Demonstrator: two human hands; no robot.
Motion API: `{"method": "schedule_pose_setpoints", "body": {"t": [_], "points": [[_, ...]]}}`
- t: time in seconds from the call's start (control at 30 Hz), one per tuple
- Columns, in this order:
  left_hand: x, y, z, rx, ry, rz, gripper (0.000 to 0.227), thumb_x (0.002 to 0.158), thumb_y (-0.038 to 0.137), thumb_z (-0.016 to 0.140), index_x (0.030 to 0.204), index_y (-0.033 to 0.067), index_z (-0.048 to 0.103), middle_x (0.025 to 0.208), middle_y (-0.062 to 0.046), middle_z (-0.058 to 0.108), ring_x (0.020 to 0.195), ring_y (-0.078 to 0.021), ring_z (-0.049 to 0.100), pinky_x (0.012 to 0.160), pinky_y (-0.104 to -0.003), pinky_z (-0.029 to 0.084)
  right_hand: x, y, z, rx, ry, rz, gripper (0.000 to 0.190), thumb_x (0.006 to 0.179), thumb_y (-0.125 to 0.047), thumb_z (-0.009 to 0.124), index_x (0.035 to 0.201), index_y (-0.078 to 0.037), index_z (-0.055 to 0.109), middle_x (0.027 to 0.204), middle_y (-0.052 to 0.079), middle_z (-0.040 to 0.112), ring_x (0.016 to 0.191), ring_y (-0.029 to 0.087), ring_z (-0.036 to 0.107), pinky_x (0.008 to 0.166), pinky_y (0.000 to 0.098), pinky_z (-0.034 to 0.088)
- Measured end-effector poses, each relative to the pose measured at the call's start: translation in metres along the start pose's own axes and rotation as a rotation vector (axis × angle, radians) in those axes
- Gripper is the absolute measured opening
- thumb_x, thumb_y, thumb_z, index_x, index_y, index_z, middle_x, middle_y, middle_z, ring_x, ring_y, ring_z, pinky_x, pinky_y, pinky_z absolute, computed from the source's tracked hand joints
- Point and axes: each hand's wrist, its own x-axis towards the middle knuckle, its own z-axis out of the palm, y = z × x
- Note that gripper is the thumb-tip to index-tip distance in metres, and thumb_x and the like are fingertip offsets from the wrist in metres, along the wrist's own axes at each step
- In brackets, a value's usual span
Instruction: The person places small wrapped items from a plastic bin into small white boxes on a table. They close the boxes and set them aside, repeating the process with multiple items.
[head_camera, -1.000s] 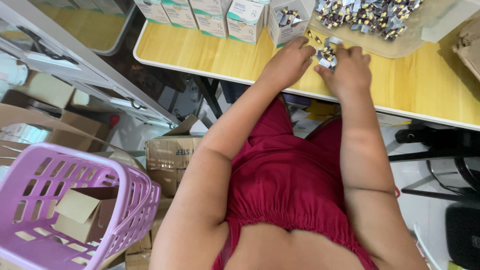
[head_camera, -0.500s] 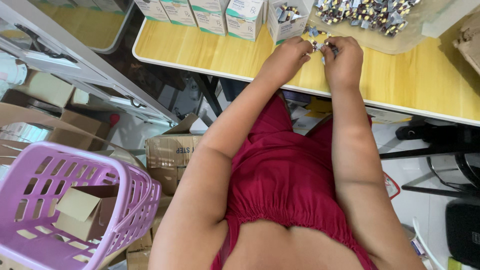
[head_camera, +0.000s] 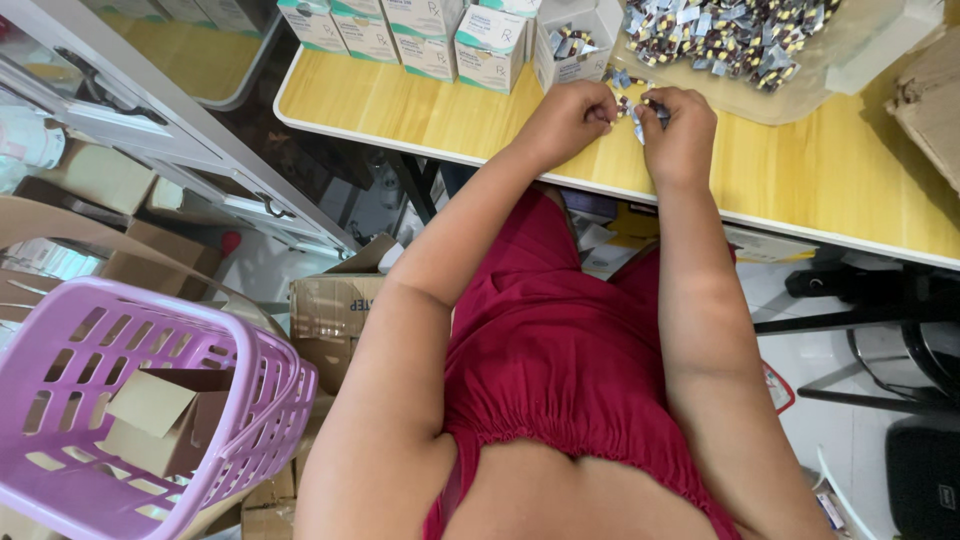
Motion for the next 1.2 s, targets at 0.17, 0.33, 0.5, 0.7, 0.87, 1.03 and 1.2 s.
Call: {"method": "schedule_pose_setpoints", "body": {"t": [0.17,0.33,0.5,0.7,0.87,1.03,1.2], "points": [[0.013,0.009,-0.003,0.218,0.089,0.189,0.008,0.083,0.002,0.073,0.09,0.0062,0.07,0.086,-0.012,0.069,0.081,-0.0302,0.07,0.072,-0.04,0.056,0.0,0.005,0.002,0.019,0.001,0.03,0.017,0.089,-0.003,0.083,0.105,0.001,0.077,0.099,0.02,0.071,0.086,0.032,0.071,0.08,0.0373,0.055],[0.045,0.014,-0.024,0.535,0.355,0.396,0.015,0.085,0.003,0.061,0.097,0.0098,0.065,0.098,-0.013,0.068,0.096,-0.0378,0.067,0.077,-0.049,0.053,0.0,0.006,0.002,-0.016,0.022,-0.022,0.016,0.089,-0.002,0.082,0.104,0.002,0.077,0.099,0.021,0.073,0.089,0.034,0.071,0.084,0.0396,0.056],[0.061,0.017,-0.038,0.68,0.306,0.228,0.016,0.085,0.007,0.064,0.101,0.0092,0.068,0.1,-0.012,0.068,0.096,-0.0383,0.066,0.077,-0.049,0.054,0.0,0.005,0.001,0.025,0.02,0.03,0.017,0.088,-0.002,0.081,0.103,0.003,0.076,0.098,0.021,0.073,0.086,0.031,0.072,0.081,0.0374,0.056],[0.016,0.028,-0.018,0.554,0.024,0.178,0.026,0.078,0.016,0.077,0.102,0.0063,0.072,0.101,-0.018,0.067,0.091,-0.0398,0.068,0.077,-0.05,0.055,0.006,0.006,0.003,0.165,0.011,0.175,0.012,0.091,-0.005,0.081,0.101,0.002,0.078,0.081,0.01,0.075,0.07,0.013,0.069,0.065,0.0284,0.055],[-0.007,0.019,-0.01,0.528,-0.093,0.016,0.023,0.079,0.01,0.076,0.101,0.0054,0.076,0.098,-0.02,0.067,0.092,-0.0411,0.068,0.08,-0.048,0.055,0.038,0.003,0.001,0.234,-0.07,0.259,0.012,0.095,-0.008,0.08,0.102,0.001,0.078,0.077,0.009,0.071,0.063,0.01,0.062,0.057,0.0284,0.048],[-0.009,-0.006,0.004,0.349,0.036,0.083,0.016,0.08,0.0,0.07,0.094,0.0041,0.076,0.095,-0.018,0.071,0.093,-0.0394,0.07,0.083,-0.046,0.055,0.085,-0.009,0.026,0.041,0.006,-0.22,0.018,0.088,-0.004,0.084,0.104,0.001,0.079,0.087,0.017,0.073,0.075,0.027,0.07,0.07,0.0352,0.054],[-0.013,-0.018,0.011,0.277,0.094,0.089,0.014,0.082,-0.002,0.068,0.093,0.0022,0.075,0.098,-0.02,0.071,0.095,-0.0388,0.069,0.085,-0.045,0.056,0.109,-0.037,0.07,-0.189,-0.056,-0.492,0.022,0.082,-0.005,0.084,0.104,-0.007,0.082,0.102,0.016,0.074,0.098,0.037,0.067,0.087,0.0451,0.054]]}}
